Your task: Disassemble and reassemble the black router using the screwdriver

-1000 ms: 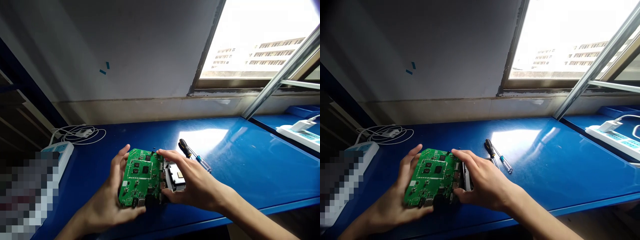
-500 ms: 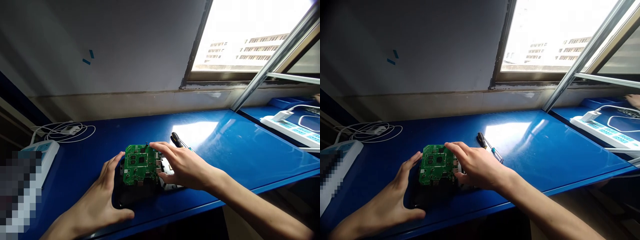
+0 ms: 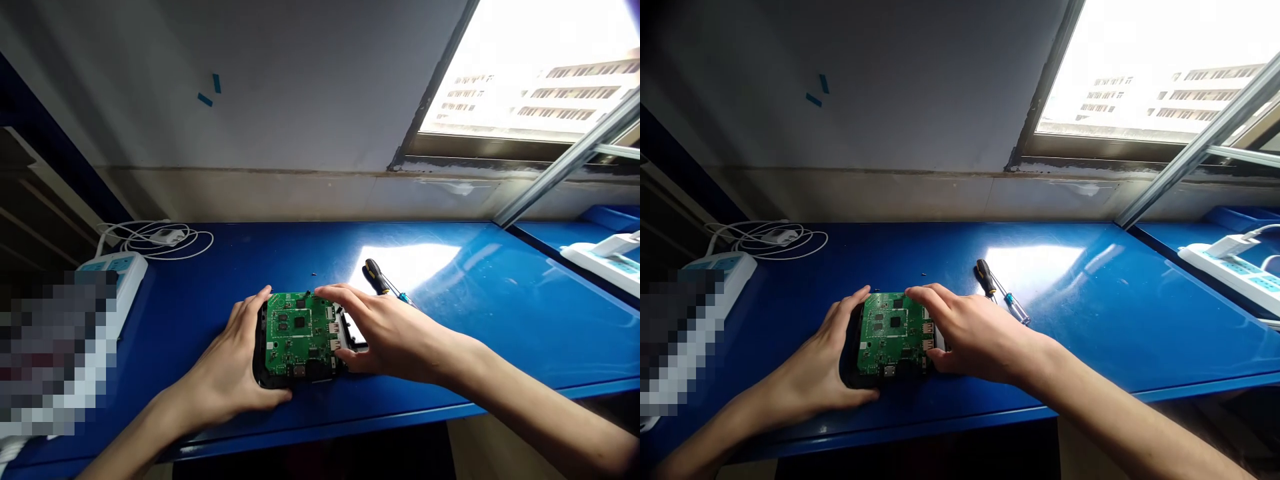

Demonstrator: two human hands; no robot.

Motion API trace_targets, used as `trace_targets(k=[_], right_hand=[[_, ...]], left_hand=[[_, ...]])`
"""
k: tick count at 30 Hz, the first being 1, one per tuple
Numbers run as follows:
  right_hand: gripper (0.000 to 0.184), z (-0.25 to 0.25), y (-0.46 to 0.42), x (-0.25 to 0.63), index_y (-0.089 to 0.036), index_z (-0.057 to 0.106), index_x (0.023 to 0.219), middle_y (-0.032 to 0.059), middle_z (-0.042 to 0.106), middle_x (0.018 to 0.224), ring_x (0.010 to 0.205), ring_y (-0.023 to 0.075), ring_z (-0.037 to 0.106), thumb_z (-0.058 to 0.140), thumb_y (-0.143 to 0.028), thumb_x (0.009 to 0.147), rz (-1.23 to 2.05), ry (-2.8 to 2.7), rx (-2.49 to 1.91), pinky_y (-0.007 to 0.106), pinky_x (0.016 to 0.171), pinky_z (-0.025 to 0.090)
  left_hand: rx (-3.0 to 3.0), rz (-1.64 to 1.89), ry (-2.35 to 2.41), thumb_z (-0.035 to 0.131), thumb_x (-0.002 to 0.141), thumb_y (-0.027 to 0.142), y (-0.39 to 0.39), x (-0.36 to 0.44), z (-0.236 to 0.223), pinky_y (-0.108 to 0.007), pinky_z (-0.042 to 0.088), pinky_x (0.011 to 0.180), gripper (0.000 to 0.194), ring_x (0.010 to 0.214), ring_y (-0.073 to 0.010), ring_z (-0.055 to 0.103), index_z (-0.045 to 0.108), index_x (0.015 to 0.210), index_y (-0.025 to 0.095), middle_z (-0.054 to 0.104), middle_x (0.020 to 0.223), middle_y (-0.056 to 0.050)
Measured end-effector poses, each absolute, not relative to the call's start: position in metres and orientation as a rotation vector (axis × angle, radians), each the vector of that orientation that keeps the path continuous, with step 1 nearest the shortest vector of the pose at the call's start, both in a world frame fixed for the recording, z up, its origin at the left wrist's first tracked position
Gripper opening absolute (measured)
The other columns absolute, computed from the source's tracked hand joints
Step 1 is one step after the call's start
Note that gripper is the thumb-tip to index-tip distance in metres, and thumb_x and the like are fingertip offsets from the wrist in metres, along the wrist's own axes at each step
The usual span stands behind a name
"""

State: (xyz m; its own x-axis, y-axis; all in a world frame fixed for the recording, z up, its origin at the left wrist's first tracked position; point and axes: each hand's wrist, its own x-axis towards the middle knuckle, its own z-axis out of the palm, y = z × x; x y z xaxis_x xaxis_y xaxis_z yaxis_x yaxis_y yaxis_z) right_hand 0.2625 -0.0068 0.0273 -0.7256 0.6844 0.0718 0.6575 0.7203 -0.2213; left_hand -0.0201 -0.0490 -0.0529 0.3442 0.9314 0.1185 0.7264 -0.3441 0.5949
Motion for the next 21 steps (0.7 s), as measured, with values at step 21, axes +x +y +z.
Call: trace_targets(k=[21], right_hand=[[0.071, 0.02, -0.005, 0.267, -0.022, 0.037, 0.155, 0.0138, 0.061, 0.153, 0.129, 0.0341, 0.069, 0.068, -0.032, 0.092, 0.568, -2.765, -1.063, 0.05, 0.099, 0.064]], left_hand=[[2.066, 0.477, 1.426, 0.1, 0.053, 0.054, -0.045, -0.019, -0.039, -0.07, 0.038, 0.12, 0.141, 0.154, -0.0468, 0.031, 0.008, 0.158, 0.033, 0.029, 0.165, -0.019]])
